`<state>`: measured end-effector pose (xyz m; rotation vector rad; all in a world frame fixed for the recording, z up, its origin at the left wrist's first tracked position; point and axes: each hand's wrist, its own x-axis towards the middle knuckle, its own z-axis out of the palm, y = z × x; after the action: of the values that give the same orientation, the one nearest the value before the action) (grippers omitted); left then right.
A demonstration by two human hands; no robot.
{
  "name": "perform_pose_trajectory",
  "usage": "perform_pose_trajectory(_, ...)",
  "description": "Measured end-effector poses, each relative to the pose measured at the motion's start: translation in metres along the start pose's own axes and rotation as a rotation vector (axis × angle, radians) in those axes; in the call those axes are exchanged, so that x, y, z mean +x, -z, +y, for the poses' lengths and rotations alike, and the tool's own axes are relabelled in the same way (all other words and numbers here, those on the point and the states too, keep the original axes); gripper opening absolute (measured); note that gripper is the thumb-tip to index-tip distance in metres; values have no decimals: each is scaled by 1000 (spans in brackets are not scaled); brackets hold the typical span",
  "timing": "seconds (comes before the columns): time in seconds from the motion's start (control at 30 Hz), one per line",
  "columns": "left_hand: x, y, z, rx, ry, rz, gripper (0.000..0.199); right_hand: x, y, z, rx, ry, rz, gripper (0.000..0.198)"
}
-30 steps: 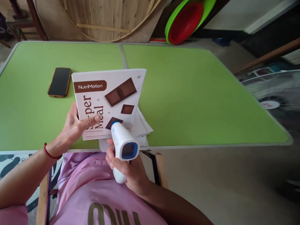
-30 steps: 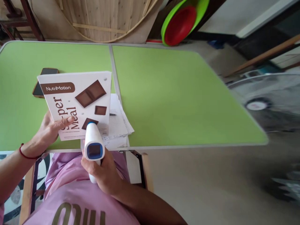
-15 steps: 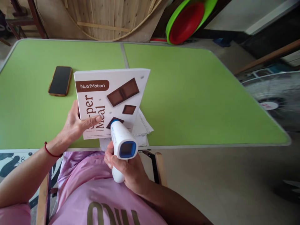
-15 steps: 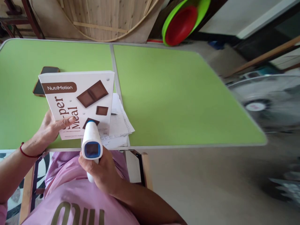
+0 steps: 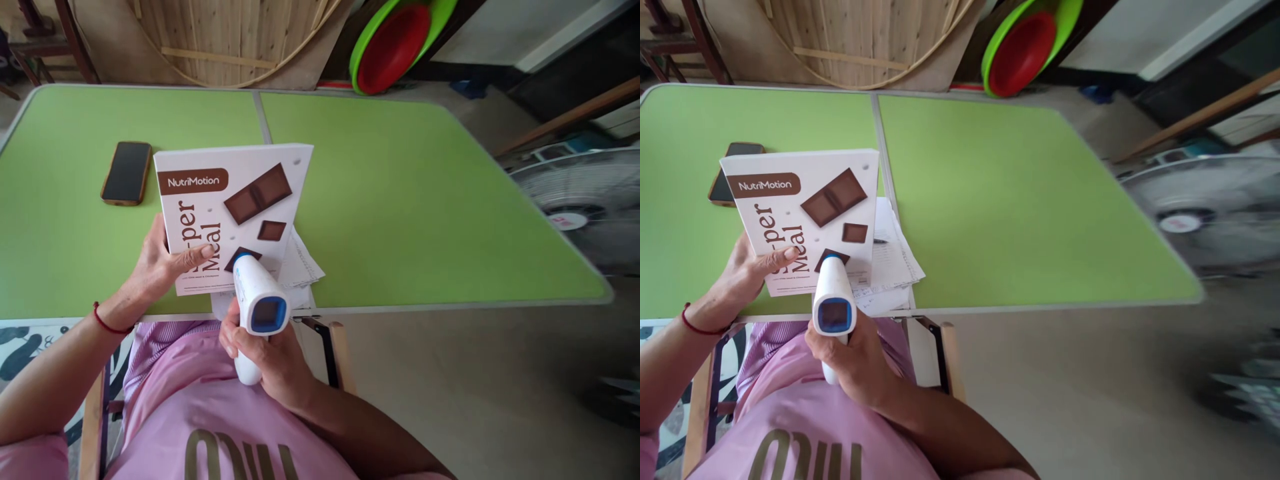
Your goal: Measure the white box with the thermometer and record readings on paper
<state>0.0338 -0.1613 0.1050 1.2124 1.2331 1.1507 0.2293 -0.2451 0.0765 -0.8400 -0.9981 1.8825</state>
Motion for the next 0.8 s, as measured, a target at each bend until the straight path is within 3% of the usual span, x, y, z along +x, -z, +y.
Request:
perform_pose_trajectory(0.27, 1, -1, 3, -1, -39, -33, 53, 1, -1, 3, -40, 3, 30, 41)
perform_pose_trajectory(0.67, -6, 1, 2, -39, 19, 39, 71, -2, -3, 5, 20, -19, 0, 43)
perform_pose_trajectory(0.8, -4, 6, 1, 8, -44, 26, 73, 3, -1, 10, -14, -34, 9, 45)
